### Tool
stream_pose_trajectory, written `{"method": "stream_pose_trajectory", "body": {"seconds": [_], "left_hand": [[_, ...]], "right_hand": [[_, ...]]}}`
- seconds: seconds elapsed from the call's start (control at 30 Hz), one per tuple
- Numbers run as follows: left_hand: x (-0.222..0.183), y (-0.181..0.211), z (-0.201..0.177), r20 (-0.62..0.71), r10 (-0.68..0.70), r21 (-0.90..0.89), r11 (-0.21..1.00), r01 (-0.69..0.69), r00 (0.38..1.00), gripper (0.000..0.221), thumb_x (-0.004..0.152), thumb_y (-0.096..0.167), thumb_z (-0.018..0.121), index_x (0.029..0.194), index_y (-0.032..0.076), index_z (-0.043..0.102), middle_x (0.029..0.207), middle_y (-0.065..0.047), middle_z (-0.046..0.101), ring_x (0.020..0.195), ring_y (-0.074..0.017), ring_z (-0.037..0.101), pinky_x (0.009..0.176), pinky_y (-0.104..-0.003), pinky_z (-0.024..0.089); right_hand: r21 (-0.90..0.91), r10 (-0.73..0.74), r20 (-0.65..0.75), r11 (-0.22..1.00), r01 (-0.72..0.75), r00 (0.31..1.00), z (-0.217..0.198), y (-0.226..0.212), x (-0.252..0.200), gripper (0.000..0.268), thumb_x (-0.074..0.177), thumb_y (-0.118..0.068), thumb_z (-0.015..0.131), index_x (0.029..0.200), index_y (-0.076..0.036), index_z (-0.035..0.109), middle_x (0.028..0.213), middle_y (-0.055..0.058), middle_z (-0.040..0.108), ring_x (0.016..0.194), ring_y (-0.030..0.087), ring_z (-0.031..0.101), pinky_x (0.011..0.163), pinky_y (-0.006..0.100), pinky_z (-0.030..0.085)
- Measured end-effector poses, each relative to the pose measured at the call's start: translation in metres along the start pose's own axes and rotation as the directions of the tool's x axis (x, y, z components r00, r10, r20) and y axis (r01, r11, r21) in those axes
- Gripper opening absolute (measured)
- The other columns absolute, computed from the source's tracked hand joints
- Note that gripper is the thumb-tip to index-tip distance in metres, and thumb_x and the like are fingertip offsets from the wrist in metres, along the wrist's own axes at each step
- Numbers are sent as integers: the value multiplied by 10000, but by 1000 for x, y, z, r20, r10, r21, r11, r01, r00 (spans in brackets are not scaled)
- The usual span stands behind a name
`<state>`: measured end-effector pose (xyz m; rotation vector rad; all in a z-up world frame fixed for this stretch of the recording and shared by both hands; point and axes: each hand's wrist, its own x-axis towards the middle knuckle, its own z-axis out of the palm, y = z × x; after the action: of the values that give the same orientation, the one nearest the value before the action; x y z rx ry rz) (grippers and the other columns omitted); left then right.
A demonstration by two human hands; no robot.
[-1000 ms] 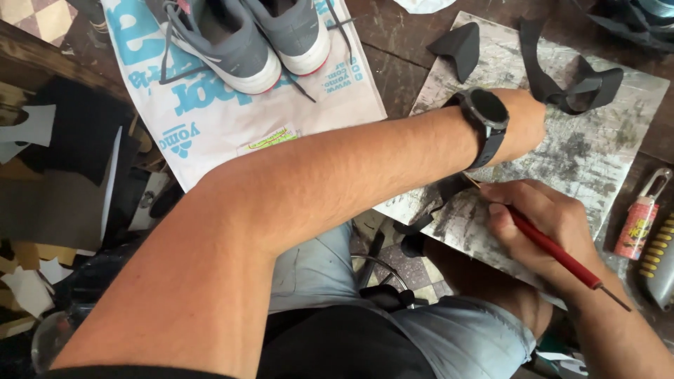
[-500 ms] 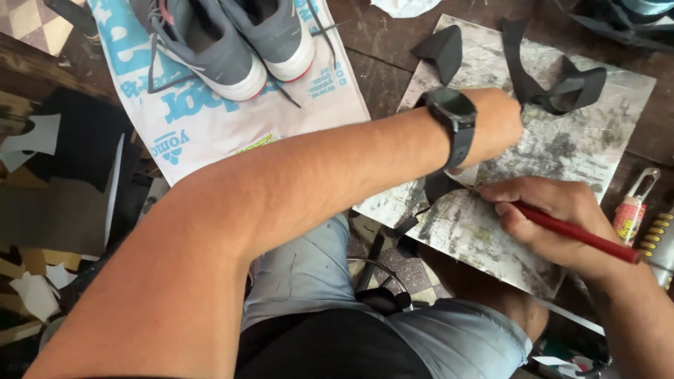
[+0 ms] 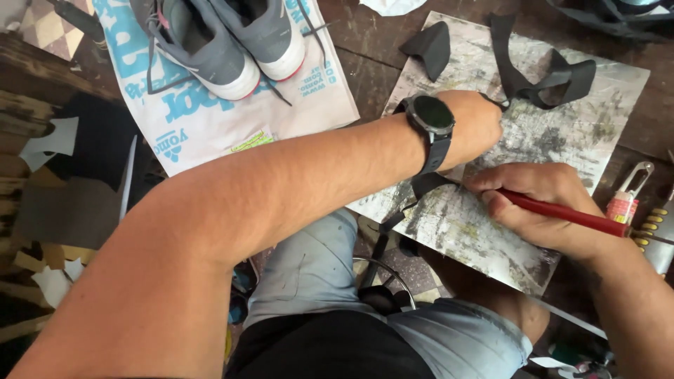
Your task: Applying adhesive to the interior of sneakers and fitting hand-cut lining material.
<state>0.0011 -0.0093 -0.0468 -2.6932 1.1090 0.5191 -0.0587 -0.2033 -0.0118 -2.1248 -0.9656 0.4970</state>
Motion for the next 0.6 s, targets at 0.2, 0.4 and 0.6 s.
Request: {"method": "stream_pose_trajectory", "body": {"seconds": [0.2, 0.4, 0.6], "left_hand": [[-8, -2, 3, -54, 0, -17, 1000, -1, 999, 166, 938, 33, 679, 1039, 128, 770, 1003, -99, 693, 866, -343, 715, 688, -509, 628], [-14, -1, -3, -11, -25, -59, 998, 25, 1000, 440, 745, 113, 904, 1154, 125, 745, 1053, -74, 678, 908, -335, 719, 674, -519, 633], [-11, -2, -1, 22, 3, -34, 999, -3, 1000, 290, 862, 57, 778, 1130, 162, 746, 1075, -55, 670, 899, -302, 704, 672, -485, 635]], "right_hand": [[97, -107, 3, 990, 106, 994, -4, 12, -8, 535, 957, -494, 540, 1143, -65, 800, 1122, 76, 854, 1002, 192, 843, 868, 291, 661], [130, -54, -52, 990, 60, 997, -13, 8, -23, 422, 943, -381, 609, 1126, -59, 810, 1130, 100, 852, 938, 187, 852, 763, 268, 682], [86, 136, -44, 987, -132, 990, -20, 11, -46, 418, 879, -378, 677, 1156, -111, 840, 1092, 46, 886, 853, 137, 845, 732, 269, 646]]}}
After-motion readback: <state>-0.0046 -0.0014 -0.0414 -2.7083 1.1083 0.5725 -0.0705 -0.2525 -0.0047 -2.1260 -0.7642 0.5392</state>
